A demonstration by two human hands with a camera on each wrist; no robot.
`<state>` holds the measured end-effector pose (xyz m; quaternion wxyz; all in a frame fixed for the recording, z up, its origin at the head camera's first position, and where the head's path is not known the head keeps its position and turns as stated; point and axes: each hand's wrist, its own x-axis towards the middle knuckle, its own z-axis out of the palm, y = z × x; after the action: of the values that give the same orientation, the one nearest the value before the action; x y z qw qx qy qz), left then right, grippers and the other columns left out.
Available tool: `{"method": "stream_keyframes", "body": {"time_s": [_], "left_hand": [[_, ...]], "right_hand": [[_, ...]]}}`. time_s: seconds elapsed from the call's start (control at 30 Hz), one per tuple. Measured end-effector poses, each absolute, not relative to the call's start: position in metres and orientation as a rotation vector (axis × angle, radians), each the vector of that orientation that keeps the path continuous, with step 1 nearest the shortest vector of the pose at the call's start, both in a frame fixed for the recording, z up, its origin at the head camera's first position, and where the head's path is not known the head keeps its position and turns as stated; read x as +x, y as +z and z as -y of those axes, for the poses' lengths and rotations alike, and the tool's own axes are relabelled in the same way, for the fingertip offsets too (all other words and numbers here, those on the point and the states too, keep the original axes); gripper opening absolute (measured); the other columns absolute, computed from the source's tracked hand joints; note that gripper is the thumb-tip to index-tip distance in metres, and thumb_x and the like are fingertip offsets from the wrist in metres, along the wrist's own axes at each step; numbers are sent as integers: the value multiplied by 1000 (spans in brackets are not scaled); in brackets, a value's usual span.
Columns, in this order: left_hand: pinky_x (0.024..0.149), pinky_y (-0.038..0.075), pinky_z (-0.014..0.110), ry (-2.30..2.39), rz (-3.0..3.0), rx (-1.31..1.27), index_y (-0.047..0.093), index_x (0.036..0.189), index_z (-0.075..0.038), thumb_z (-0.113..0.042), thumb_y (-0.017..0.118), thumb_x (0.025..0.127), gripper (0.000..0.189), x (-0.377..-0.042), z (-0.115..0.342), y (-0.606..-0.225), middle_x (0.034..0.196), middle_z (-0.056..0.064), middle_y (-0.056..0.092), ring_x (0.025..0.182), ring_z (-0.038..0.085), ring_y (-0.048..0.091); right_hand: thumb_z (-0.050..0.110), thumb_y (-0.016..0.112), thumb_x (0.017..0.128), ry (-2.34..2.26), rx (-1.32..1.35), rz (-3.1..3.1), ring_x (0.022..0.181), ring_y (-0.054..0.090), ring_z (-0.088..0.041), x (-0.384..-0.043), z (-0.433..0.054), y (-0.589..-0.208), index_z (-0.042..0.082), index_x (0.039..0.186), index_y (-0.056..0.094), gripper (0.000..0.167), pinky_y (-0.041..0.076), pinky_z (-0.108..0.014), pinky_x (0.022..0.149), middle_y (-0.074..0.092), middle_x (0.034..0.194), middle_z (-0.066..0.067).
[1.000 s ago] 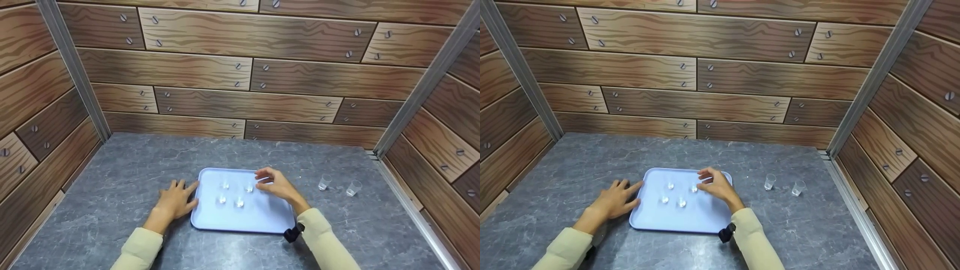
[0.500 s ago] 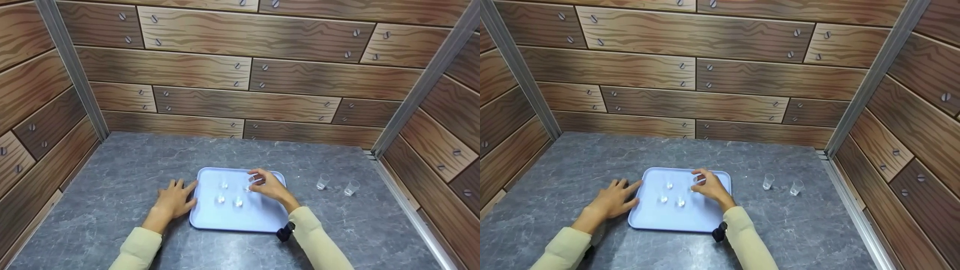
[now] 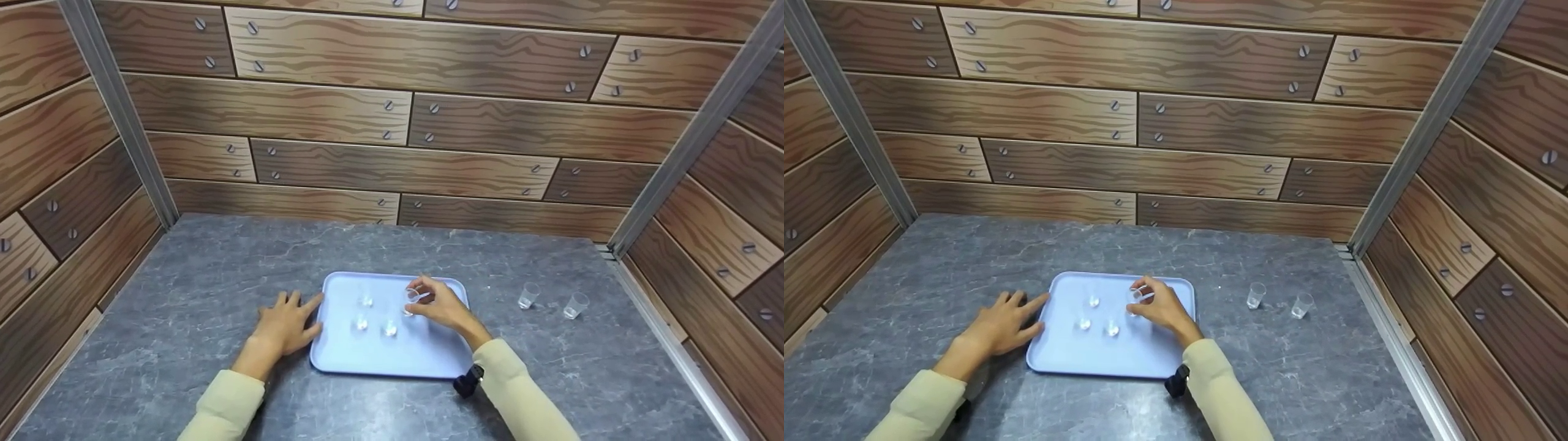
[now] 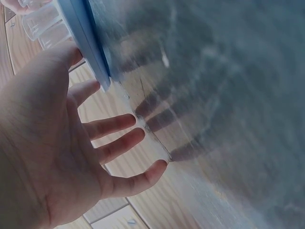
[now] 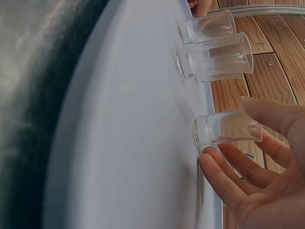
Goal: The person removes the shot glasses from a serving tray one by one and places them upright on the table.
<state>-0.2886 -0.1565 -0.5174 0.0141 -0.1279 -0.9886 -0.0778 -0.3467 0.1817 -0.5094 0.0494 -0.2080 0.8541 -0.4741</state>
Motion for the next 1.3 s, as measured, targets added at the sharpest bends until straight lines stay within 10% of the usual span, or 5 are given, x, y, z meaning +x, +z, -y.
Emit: {"method": "stream_keyframes", "body": {"time_s": [0.57, 0.93, 1.3], "left_hand": [[87, 46, 79, -248, 3098, -382, 50, 154, -24, -48, 58, 100, 60, -289, 157, -518, 142, 24, 54, 135, 48, 48], [88, 47, 78, -240, 3100, -379, 50, 154, -24, -49, 58, 100, 60, -289, 157, -519, 142, 24, 55, 134, 48, 49], [85, 48, 77, -231, 3076, -391, 51, 153, -23, -48, 59, 99, 60, -290, 156, -518, 137, 23, 56, 129, 47, 51]], "right_hand": [[6, 77, 88, -1526, -687, -2554, 106, 67, -43, -334, -205, -501, -8, 118, 62, 36, 54, -49, 97, 67, 117, -30], [11, 80, 87, -1539, -589, -2602, 101, 67, -25, -319, -233, -487, -6, 116, 63, 37, 53, -25, 88, 69, 113, -25], [9, 81, 86, -1575, -518, -2669, 104, 68, -24, -304, -261, -479, -5, 120, 64, 40, 55, -33, 95, 71, 114, -23]]}}
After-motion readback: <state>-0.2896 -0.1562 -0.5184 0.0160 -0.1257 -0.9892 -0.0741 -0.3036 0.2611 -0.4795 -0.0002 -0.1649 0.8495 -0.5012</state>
